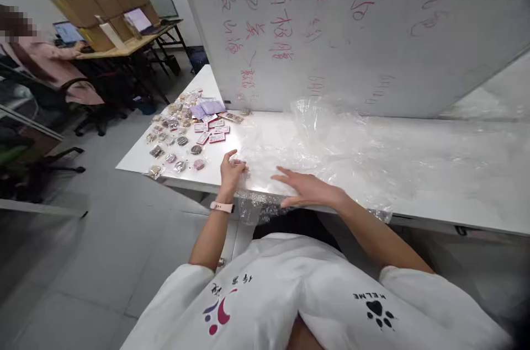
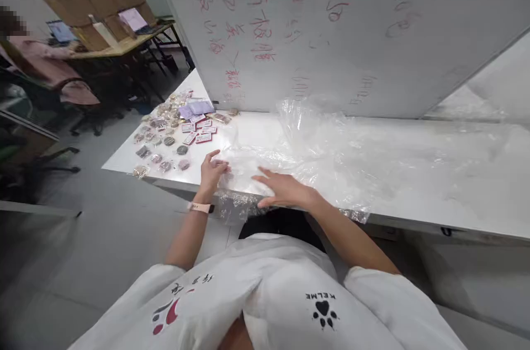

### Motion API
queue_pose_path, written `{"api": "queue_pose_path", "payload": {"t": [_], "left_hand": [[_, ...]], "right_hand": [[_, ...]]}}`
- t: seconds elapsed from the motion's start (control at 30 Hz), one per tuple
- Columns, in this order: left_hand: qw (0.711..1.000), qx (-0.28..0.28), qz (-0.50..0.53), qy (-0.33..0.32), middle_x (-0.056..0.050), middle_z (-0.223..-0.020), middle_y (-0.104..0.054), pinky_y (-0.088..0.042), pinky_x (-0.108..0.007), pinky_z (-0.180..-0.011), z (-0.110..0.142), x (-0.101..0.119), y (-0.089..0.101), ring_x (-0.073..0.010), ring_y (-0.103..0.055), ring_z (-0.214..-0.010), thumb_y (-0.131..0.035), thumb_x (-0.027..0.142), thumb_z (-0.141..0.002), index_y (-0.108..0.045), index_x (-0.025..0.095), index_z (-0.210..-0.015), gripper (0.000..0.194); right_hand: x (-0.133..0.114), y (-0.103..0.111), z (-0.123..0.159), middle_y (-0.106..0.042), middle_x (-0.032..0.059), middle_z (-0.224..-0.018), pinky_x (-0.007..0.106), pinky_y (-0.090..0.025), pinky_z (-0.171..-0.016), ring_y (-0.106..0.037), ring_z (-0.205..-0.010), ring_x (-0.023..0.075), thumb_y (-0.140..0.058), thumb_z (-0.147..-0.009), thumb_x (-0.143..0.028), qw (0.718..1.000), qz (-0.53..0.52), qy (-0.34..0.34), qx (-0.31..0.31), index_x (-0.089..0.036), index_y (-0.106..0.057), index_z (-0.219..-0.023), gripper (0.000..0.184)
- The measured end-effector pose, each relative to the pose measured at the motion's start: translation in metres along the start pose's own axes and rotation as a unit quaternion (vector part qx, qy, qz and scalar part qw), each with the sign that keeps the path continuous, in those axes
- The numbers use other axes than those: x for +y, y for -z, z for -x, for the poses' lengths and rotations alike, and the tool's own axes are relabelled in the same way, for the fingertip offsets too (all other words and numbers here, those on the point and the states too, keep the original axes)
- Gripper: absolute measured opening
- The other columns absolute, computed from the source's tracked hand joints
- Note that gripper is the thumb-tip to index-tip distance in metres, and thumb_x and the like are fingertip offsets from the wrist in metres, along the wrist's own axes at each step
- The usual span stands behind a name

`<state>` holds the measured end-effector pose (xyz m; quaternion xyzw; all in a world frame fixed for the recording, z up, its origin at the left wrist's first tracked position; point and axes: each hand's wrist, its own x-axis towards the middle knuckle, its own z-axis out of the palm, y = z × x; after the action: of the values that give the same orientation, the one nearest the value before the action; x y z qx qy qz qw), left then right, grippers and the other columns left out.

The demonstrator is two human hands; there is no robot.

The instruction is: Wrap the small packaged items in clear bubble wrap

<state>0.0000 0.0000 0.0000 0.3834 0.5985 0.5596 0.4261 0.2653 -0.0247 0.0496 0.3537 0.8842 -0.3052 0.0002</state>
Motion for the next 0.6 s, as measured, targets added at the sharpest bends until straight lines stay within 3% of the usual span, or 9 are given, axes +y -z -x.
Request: {"api": "queue_pose_path", "payload": {"t": [0.1, 0.17, 0.27, 0.33, 0.43, 0.5, 0.6], "left_hand": [[0.995, -0.038, -0.092, -0.010, 0.002, -0.080, -0.059, -0.051, -0.025, -0.063, 0.001, -0.006, -0.008, -0.0112, -0.061, -0.062, -0.063, 0.014, -0.071, -0.056, 0.018, -0.119, 0.049], [0.985, -0.041, -0.162, -0.045, -0.001, -0.083, -0.062, -0.051, -0.027, -0.065, -0.004, -0.005, -0.009, -0.0129, -0.061, -0.067, -0.065, 0.019, -0.076, -0.061, 0.019, -0.113, 0.037], [0.958, 0.019, -0.250, -0.137, -0.005, -0.090, -0.066, -0.051, -0.031, -0.074, -0.022, 0.005, 0.000, -0.0170, -0.061, -0.079, -0.062, 0.029, -0.085, -0.063, 0.019, -0.110, 0.026], [0.923, 0.070, -0.319, -0.204, -0.008, -0.099, -0.066, -0.051, -0.036, -0.083, -0.042, 0.014, 0.012, -0.0204, -0.062, -0.088, -0.056, 0.024, -0.088, -0.062, 0.019, -0.110, 0.023], [0.844, 0.085, -0.471, -0.243, -0.013, -0.112, -0.063, -0.047, -0.043, -0.096, -0.080, 0.024, 0.033, -0.0276, -0.058, -0.108, -0.049, 0.008, -0.084, -0.060, 0.017, -0.110, 0.030], [0.785, 0.041, -0.579, -0.214, -0.016, -0.117, -0.060, -0.043, -0.046, -0.099, -0.107, 0.028, 0.044, -0.0323, -0.053, -0.117, -0.048, 0.003, -0.080, -0.059, 0.015, -0.112, 0.036], [0.711, -0.067, -0.684, -0.148, -0.020, -0.119, -0.058, -0.043, -0.047, -0.097, -0.142, 0.030, 0.055, -0.0358, -0.051, -0.119, -0.051, 0.004, -0.077, -0.056, 0.011, -0.116, 0.040]], "right_hand": [[0.026, 0.022, 0.028, -0.040, 0.0112, -0.158, 0.046, -0.046, -0.105, -0.051, -0.135, 0.0355, -0.050, -0.088, -0.074, 0.989, 0.013, -0.120, 0.082, -0.022, -0.039, -0.156, 0.086], [0.036, 0.033, 0.036, -0.053, 0.0134, -0.148, 0.047, -0.050, -0.096, -0.061, -0.121, 0.0352, -0.042, -0.093, -0.070, 0.965, 0.040, -0.203, 0.164, -0.019, -0.051, -0.148, 0.075], [0.041, 0.039, 0.029, -0.065, 0.0122, -0.134, 0.049, -0.052, -0.087, -0.066, -0.109, 0.0344, -0.035, -0.099, -0.062, 0.912, 0.087, -0.273, 0.294, -0.020, -0.065, -0.131, 0.061], [0.043, 0.033, 0.013, -0.068, 0.0096, -0.129, 0.049, -0.050, -0.090, -0.065, -0.109, 0.0330, -0.037, -0.101, -0.055, 0.914, 0.097, -0.231, 0.318, -0.022, -0.067, -0.128, 0.052], [0.053, 0.011, -0.015, -0.069, 0.0081, -0.126, 0.049, -0.047, -0.096, -0.063, -0.111, 0.0300, -0.043, -0.101, -0.049, 0.955, 0.061, -0.125, 0.262, -0.024, -0.062, -0.134, 0.046], [0.064, -0.007, -0.031, -0.065, 0.0097, -0.129, 0.048, -0.047, -0.095, -0.061, -0.112, 0.0292, -0.045, -0.100, -0.047, 0.967, 0.033, -0.094, 0.234, -0.024, -0.061, -0.135, 0.045], [0.082, -0.029, -0.045, -0.061, 0.0111, -0.129, 0.047, -0.047, -0.095, -0.059, -0.114, 0.0285, -0.046, -0.099, -0.043, 0.964, 0.016, -0.080, 0.254, -0.023, -0.064, -0.129, 0.041]]}}
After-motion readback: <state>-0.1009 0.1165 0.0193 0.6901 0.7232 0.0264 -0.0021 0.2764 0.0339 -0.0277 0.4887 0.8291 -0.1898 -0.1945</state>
